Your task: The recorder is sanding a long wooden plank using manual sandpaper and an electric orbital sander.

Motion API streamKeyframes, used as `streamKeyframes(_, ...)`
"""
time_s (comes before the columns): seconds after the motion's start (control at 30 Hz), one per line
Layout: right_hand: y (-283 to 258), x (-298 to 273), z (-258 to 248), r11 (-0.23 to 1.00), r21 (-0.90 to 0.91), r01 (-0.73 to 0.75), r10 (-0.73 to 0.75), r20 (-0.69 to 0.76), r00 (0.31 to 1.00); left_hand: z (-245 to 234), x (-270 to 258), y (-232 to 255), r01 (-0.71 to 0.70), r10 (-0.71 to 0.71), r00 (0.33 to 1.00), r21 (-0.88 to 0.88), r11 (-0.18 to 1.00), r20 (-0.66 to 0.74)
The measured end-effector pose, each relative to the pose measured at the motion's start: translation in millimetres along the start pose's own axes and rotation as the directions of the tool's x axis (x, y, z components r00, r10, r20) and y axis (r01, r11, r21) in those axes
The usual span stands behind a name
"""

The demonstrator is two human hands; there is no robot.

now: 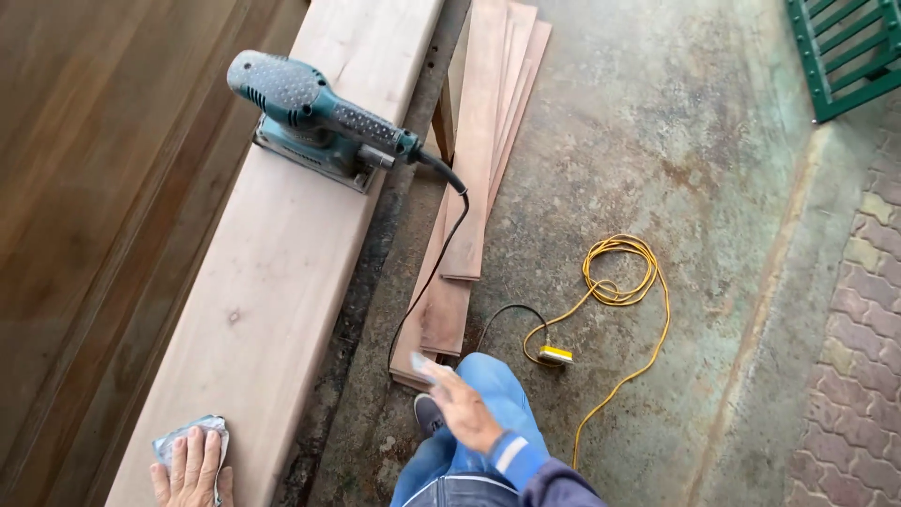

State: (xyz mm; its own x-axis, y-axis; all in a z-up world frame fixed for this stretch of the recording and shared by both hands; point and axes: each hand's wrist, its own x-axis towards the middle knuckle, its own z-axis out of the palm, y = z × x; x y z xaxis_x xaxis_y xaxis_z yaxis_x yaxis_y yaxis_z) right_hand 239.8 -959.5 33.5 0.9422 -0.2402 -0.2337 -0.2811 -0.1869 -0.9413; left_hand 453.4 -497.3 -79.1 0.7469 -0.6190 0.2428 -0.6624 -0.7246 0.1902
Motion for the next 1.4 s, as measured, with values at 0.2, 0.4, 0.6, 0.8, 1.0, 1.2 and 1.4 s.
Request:
streamKeyframes(0.2, 99, -10, -84, 0.961, 0.093, -0.258, 0.275, -0.286, 0.918, 69, 32, -63, -0.188, 0.218, 0.957, 0.165, 0.968, -0.191)
streamKeyframes(0.4, 225, 52, -197, 0.976, -0.052, -0.211, 0.155, -0.514, 0.844, 207, 74, 81, -0.184, 0.167, 0.934, -0.024, 0.983, -0.315)
streamKeyframes(0.6, 284, 190, -394, 0.95, -0.037, -0.31, 0.235, -0.566, 0.79, 357, 250, 403, -0.163, 0.059, 0.919, -0.238, 0.958, -0.391)
streamKeyframes(0.8, 314, 315, -582, 0.849, -0.13, -0.513, 0.389, -0.502, 0.772, 179, 509, 573, -0.075, -0.087, 0.923, -0.397, 0.915, -0.375)
streamKeyframes(1.0, 139, 406, -673, 0.94, -0.226, -0.258, 0.144, -0.424, 0.894, 135, 673, 485, 0.366, -0.371, 0.736, -0.128, 0.922, -0.566)
streamKeyframes(1.2, 0, 511, -638, 0.953, -0.275, -0.123, 0.098, -0.101, 0.99, 168, 704, 411, 0.692, -0.67, 0.72, 0.125, 0.71, -0.182)
streamKeyframes(1.4, -27, 660, -607, 0.712, -0.475, 0.518, -0.49, 0.193, 0.85, 182, 700, 405, 0.677, -0.649, 0.736, 0.211, 0.706, -0.19)
